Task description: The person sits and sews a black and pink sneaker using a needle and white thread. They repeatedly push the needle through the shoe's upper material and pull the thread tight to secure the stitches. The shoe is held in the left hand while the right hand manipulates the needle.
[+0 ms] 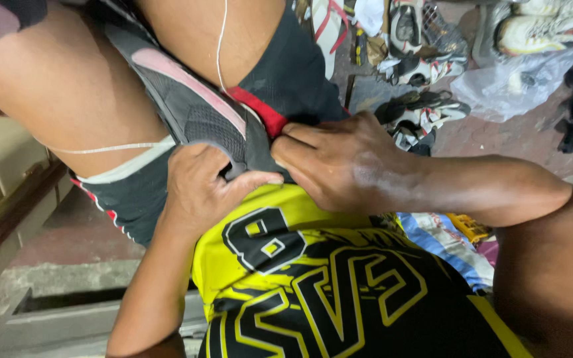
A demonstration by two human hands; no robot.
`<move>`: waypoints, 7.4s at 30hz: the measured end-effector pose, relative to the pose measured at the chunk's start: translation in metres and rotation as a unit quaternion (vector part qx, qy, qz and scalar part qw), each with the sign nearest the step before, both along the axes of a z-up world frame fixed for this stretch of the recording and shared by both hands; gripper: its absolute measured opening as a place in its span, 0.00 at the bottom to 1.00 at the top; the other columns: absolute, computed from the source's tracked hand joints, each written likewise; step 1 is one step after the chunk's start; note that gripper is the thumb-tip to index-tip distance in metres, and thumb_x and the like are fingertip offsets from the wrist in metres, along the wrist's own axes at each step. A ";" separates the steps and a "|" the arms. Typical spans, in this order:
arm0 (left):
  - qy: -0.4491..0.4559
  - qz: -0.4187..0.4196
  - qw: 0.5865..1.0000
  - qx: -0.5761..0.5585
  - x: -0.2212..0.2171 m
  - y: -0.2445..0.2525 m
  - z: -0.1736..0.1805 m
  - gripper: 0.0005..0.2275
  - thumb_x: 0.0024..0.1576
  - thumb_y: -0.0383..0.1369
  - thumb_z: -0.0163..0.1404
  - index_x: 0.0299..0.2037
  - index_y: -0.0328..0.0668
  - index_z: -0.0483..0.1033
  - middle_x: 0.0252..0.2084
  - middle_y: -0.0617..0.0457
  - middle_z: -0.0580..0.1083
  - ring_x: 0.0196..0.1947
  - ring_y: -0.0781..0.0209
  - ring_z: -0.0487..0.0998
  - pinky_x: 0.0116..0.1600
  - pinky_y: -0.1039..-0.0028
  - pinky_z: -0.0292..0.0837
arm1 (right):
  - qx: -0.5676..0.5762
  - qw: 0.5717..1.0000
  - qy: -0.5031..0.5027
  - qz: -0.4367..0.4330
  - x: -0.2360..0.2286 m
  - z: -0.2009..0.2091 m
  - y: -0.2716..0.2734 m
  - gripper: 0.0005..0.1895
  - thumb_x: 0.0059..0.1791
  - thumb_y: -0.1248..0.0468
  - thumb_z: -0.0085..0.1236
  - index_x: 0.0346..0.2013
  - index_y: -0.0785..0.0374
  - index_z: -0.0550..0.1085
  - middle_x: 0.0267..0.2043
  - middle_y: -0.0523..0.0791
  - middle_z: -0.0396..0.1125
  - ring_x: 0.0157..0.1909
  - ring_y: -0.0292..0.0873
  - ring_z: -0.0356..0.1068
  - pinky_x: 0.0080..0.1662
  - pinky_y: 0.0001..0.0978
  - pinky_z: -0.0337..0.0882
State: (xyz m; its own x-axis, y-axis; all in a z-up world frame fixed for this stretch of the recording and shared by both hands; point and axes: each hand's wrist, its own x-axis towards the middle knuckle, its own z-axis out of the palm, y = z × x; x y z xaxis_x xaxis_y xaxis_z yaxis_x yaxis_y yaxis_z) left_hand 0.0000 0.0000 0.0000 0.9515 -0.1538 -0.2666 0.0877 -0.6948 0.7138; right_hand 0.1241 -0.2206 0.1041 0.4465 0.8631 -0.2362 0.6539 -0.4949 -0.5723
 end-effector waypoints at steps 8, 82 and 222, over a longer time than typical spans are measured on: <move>-0.076 0.215 0.952 -0.206 -0.028 0.034 0.076 0.07 0.61 0.29 0.54 0.32 0.35 0.74 0.35 0.44 0.76 0.32 0.57 0.77 0.35 0.74 0.71 | 0.109 0.986 0.122 -0.032 0.014 -0.004 -0.015 0.03 0.52 0.68 0.55 0.41 0.60 0.74 0.35 0.43 0.71 0.30 0.42 0.74 0.31 0.35 0.72; -0.079 0.057 0.988 -0.117 0.023 -0.002 0.078 0.08 0.61 0.28 0.52 0.50 0.41 0.77 0.29 0.46 0.78 0.26 0.48 0.79 0.30 0.60 0.71 | 0.132 0.908 0.377 -0.126 0.033 -0.070 -0.072 0.06 0.53 0.68 0.58 0.38 0.70 0.79 0.31 0.48 0.73 0.32 0.40 0.74 0.36 0.30 0.72; -0.064 0.102 0.976 -0.181 0.014 -0.017 0.132 0.03 0.64 0.23 0.52 0.43 0.36 0.70 0.40 0.48 0.75 0.39 0.53 0.76 0.45 0.71 0.71 | 0.275 0.908 0.315 -0.035 -0.002 -0.022 -0.011 0.18 0.53 0.49 0.61 0.38 0.61 0.71 0.37 0.41 0.66 0.32 0.39 0.72 0.35 0.32 0.73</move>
State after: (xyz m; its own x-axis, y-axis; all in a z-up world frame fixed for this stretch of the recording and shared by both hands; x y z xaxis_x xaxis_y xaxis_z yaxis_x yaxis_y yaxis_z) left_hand 0.0136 -0.0168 0.1321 0.9940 -0.0202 -0.1076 0.0923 -0.3732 0.9231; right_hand 0.1225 -0.2313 0.0817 0.4314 0.9021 -0.0062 0.0888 -0.0493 -0.9948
